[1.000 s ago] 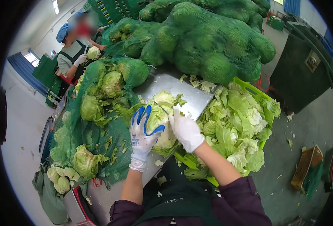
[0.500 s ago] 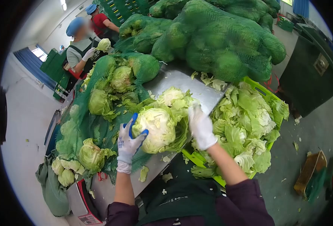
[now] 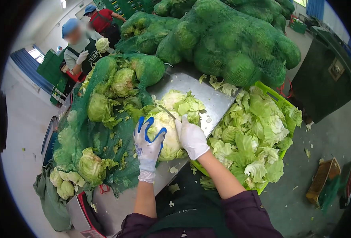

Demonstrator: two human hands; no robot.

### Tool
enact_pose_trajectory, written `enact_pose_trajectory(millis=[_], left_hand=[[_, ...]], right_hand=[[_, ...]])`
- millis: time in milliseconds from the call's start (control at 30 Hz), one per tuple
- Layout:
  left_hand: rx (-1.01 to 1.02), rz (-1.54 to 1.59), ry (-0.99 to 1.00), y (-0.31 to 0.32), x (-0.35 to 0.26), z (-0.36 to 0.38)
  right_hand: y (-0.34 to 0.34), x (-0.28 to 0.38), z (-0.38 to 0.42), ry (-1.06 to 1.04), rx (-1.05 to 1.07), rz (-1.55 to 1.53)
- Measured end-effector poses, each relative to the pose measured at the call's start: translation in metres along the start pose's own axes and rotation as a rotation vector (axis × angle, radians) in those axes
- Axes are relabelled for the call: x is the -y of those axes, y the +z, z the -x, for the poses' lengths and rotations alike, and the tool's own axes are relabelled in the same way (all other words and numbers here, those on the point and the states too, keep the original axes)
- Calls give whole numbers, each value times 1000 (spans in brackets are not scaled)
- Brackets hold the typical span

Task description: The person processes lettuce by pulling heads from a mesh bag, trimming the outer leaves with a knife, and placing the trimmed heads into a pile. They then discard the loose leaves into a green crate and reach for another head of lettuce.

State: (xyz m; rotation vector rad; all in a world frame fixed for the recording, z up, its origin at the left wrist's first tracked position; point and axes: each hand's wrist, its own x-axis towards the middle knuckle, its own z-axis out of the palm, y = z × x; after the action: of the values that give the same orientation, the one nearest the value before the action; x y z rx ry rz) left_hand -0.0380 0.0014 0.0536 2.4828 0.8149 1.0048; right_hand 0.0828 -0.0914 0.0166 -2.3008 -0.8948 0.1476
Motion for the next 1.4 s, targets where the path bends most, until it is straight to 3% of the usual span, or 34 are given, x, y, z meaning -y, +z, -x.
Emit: enact_pose_trajectory(millis=[133, 233, 333, 400, 467, 533, 600, 667, 733, 800, 867, 933, 1133, 1233, 1267, 1300, 1400], left_hand=[[-29, 35, -73, 2, 7, 1], [-57, 60, -64, -2, 3, 10], [-151, 75, 88, -6, 2, 34], [-174, 92, 79, -4, 5, 39], [-134, 184, 1, -9, 11, 29], [-121, 295, -41, -4, 35, 22], [-100, 563, -46, -2, 55, 19], [-84, 533, -35, -5, 60, 19], [2, 383, -49, -14, 52, 17], [-28, 423, -104, -18, 44, 13], [21, 325, 79, -20, 45, 16], [-4, 302, 93, -24, 23, 23], [-26, 230, 169, -20, 31, 36], [-92, 646, -207, -15, 61, 40], [-108, 946, -521, -12, 75, 43], [-90, 1109, -545, -8, 97, 46], [-208, 1266, -618, -15, 82, 42]], right_hand=[[-5, 4, -23, -89, 133, -23], [-7, -2, -48, 29, 194, 12], [26, -76, -97, 44, 166, 32], [22, -82, -98, 46, 212, 60], [5, -68, -82, 57, 257, 96], [-32, -13, -52, 146, 47, 100], [-43, 15, -19, -144, -125, -156], [-19, 30, -4, -332, -119, -177], [2, 29, -9, -333, -29, -2], [20, 26, -23, -303, -82, -109], [5, 43, -41, -216, 6, -83], [-2, 48, -78, 82, 305, -14], [59, 4, -119, 46, 339, -2], [57, -7, -116, 62, 301, -186], [50, -5, -115, 87, 228, -323], [30, 7, -107, 100, 130, -323], [-37, 44, -31, 17, 71, -366]])
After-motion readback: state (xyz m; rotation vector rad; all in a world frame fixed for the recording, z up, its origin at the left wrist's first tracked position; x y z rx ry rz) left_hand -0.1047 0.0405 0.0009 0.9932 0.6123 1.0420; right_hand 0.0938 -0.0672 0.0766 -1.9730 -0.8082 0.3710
